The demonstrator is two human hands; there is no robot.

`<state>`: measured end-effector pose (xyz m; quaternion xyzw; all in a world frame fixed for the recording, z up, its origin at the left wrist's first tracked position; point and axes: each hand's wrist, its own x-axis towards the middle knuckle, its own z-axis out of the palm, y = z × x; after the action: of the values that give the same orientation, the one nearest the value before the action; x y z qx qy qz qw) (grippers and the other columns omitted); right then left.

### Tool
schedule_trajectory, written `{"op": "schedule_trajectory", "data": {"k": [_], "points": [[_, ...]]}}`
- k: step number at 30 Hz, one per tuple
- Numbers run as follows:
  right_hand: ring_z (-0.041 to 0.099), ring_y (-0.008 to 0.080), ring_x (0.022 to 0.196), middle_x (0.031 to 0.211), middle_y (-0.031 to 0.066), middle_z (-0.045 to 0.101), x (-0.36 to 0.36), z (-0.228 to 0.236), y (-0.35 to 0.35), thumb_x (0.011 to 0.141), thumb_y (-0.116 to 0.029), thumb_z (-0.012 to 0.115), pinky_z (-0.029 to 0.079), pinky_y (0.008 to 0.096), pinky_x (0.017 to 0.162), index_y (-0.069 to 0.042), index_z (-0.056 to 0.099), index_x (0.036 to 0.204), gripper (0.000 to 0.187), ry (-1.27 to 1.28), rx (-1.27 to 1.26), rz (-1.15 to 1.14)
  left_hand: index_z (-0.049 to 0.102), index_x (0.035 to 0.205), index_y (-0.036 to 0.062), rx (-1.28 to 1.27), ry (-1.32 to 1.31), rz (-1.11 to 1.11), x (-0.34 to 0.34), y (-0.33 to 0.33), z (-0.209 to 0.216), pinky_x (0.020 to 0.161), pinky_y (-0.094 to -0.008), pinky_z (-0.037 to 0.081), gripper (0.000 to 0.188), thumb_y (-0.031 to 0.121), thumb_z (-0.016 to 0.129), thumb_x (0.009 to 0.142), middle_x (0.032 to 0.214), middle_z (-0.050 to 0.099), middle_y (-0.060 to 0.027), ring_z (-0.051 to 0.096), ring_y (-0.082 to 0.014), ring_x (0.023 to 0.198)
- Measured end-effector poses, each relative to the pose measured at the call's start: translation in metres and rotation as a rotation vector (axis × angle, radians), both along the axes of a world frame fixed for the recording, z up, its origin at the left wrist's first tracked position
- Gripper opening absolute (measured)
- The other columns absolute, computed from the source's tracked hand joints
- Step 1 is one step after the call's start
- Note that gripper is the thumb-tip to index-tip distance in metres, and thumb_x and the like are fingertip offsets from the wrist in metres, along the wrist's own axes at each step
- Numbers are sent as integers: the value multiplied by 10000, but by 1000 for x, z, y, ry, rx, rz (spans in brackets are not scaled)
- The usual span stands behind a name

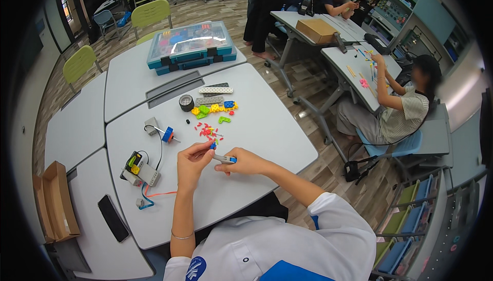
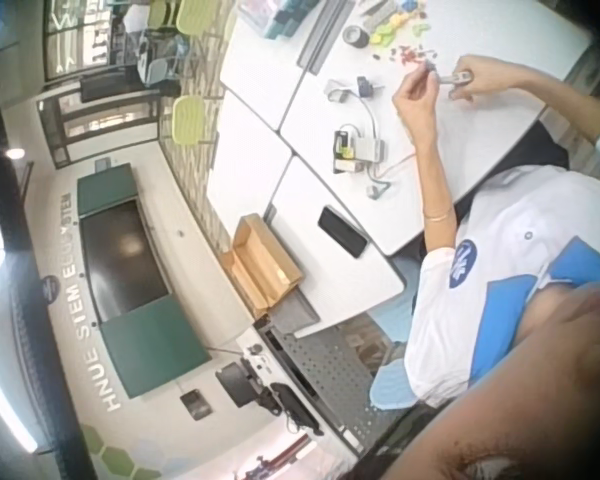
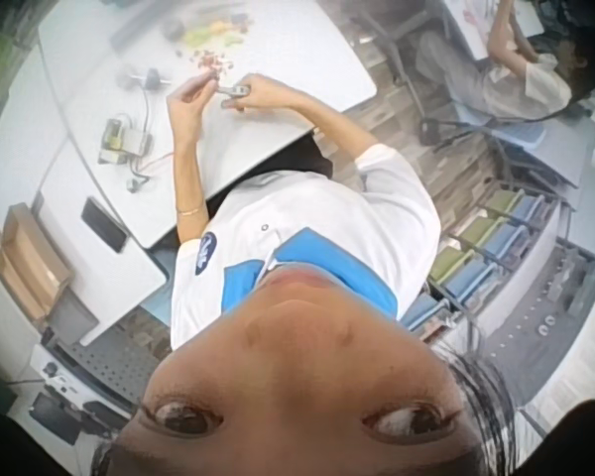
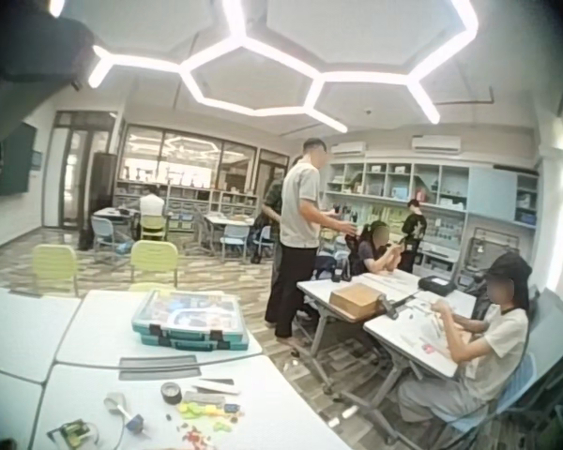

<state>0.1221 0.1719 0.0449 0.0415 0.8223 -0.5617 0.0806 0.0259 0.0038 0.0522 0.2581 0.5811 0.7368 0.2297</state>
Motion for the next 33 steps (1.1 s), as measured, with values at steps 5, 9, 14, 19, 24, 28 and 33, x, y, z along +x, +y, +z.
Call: {"op": "schedule_trajectory", "data": {"k": [5, 9, 14, 19, 24, 28, 33], "points": [[496, 115, 510, 546, -3, 553, 0, 14, -2, 860, -482, 728, 378, 289, 519, -84, 639, 617, 476, -173, -59, 74, 615, 1226, -5, -141, 147, -120, 2, -2, -7, 645, -268, 425, 262, 52, 520, 989, 771, 499, -9, 485, -98, 697], [471, 93, 491, 540, -18, 534, 7, -3, 4, 863, -484, 727, 358, 275, 496, -97, 625, 611, 474, -54, -42, 111, 585, 1044, 5, -351, 477, -122, 12, -1, 3, 591, -308, 381, 207, 141, 430, 1031, 699, 471, -65, 460, -123, 635], [458, 101, 490, 528, -23, 517, 16, 23, 16, 898, -440, 721, 358, 285, 501, -71, 620, 637, 464, -258, -61, 151, 565, 968, 25, -243, 659, 128, 7, -8, -5, 524, -285, 346, 320, 262, 376, 1071, 621, 399, -18, 375, -98, 543], [539, 139, 520, 544, 21, 571, 37, 13, 60, 867, -500, 726, 416, 312, 524, -63, 639, 645, 497, -318, 92, -97, 515, 925, 91, -47, 191, 334, -60, -66, 24, 480, -195, 191, 375, 366, 327, 1099, 670, 258, 94, 204, -3, 561], [635, 309, 594, 618, 131, 636, -18, 16, 41, 882, -453, 710, 505, 409, 610, -44, 685, 736, 435, -42, 478, -216, 510, 891, 100, -286, 187, 248, -50, -16, 6, 459, -195, 284, 318, 329, 411, 1088, 674, 392, 71, 332, -6, 541], [674, 361, 709, 735, 158, 687, -49, -3, 26, 872, -375, 710, 534, 451, 665, -79, 721, 825, 301, 90, 686, -269, 591, 974, 62, -239, 7, 63, -64, 12, -31, 449, -196, 336, 272, 304, 498, 1058, 729, 525, 25, 408, -19, 517], [681, 354, 721, 734, 153, 687, -55, -26, 29, 834, -338, 731, 536, 463, 677, -78, 710, 848, 261, 181, 774, -289, 663, 1066, 37, -264, 44, 31, -58, 20, -34, 444, -186, 348, 263, 287, 607, 1008, 806, 605, 15, 452, -11, 541]]}}
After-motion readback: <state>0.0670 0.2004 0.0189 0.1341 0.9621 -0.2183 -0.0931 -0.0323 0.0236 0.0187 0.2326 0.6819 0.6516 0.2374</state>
